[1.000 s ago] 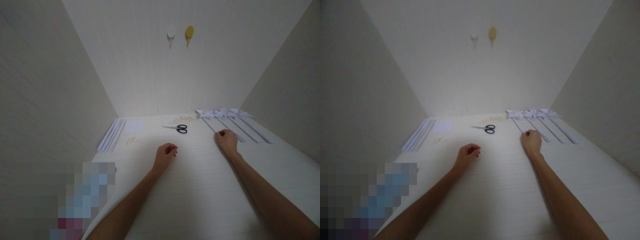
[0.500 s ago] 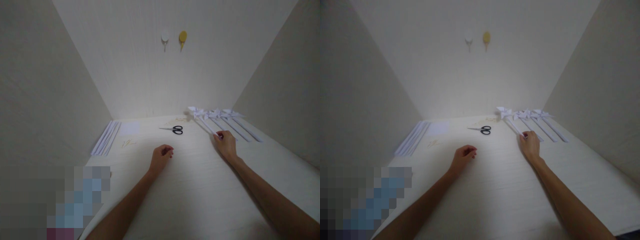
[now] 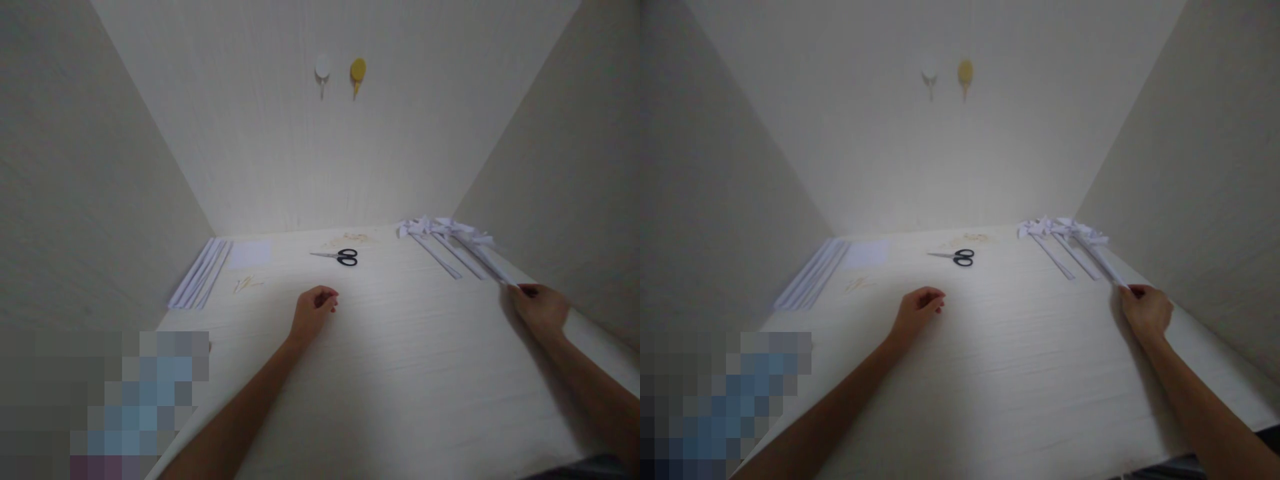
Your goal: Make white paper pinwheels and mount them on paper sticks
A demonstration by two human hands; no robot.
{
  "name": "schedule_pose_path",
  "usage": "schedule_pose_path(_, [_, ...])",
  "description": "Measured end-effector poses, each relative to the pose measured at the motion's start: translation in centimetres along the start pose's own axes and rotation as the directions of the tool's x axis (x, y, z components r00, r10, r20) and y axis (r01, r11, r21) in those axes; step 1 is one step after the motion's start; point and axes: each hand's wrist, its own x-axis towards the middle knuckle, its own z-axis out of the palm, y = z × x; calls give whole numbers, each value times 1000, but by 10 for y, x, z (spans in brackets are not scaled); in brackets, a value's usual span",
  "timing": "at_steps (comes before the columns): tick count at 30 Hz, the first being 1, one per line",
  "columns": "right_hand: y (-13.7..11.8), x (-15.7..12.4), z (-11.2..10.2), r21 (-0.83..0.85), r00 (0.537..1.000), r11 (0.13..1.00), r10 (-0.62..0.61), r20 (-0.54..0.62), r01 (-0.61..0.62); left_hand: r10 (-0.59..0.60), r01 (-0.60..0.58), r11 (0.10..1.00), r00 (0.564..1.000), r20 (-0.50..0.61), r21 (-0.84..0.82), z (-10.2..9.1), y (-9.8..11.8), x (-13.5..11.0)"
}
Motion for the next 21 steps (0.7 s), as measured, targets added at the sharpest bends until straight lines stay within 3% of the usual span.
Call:
schedule_pose_path(13, [-3,8,8,-75,986,984,161,-43,-164,7,-7,1000,1000,-4,0,-1,-1,-2])
schedule_pose_path(21, [17,15,19,-61,971,988,130,-203,-145,2,-2,1000,1000,2,-7,-1,-1,-2])
